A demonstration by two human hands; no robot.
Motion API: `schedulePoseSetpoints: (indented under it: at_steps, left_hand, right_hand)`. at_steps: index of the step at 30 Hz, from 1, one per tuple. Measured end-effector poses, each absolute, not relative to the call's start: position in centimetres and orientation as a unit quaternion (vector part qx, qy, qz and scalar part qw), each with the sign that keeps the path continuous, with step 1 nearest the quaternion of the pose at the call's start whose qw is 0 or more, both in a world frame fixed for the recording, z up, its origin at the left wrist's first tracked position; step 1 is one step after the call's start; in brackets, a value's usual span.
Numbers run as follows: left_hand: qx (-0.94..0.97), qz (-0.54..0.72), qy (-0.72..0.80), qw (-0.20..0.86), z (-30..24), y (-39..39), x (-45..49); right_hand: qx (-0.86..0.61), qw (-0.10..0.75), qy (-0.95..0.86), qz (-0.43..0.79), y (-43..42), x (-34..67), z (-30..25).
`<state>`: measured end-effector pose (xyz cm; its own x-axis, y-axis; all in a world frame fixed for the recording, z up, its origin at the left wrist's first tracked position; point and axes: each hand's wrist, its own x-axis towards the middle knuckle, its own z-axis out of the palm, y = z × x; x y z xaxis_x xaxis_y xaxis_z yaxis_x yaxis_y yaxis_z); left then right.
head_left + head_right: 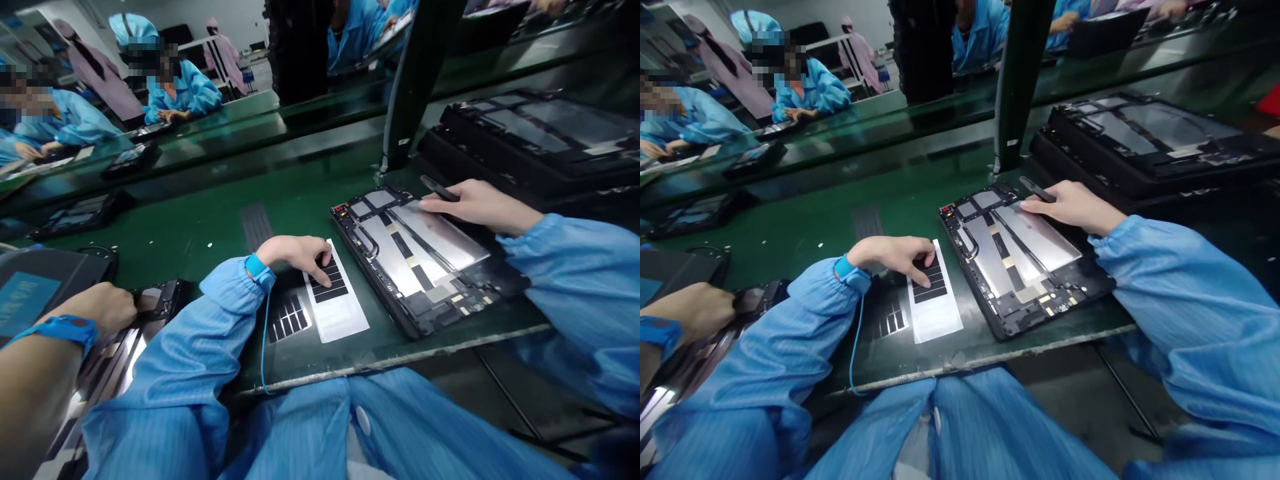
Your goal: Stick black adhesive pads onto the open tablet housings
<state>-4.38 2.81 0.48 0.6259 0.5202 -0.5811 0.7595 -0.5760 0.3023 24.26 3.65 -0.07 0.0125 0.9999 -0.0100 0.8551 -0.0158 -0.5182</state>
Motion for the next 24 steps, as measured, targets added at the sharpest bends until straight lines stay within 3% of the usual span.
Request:
schedulePoseSetpoints:
  at_steps: [2, 5, 8, 12, 18, 24]
  left_hand:
    - [0.859, -0.219, 0.384, 0.258, 0.5, 2.5, -4.1]
    - [0.861, -0.220, 0.401, 0.223, 0.5, 2.0, -3.6]
    - [0.858, -0.225, 0.407, 0.218, 0.6, 1.8, -3.3]
    - [0.858, -0.228, 0.407, 0.216, 0.4, 2.0, -3.3]
    - [0.855, -0.220, 0.411, 0.225, 0.1, 2.0, -3.3]
    - [0.861, -0.223, 0.401, 0.220, 0.4, 2.0, -3.3]
  right_hand:
    - [-0.662, 0.253, -0.696, 0.117, 2.7, 23.4, 0.9]
    - [-0.571, 0.350, -0.713, 0.206, 0.2, 21.0, 1.9]
    - [-0.452, 0.292, -0.769, 0.347, -2.4, 18.0, 1.7]
    - [-0.328, 0.234, -0.837, 0.371, -3.8, 15.1, 0.5]
    - [-0.411, 0.287, -0.781, 0.373, -3.3, 14.4, 0.3]
    - [-0.342, 0.228, -0.825, 0.387, -3.5, 14.7, -0.2]
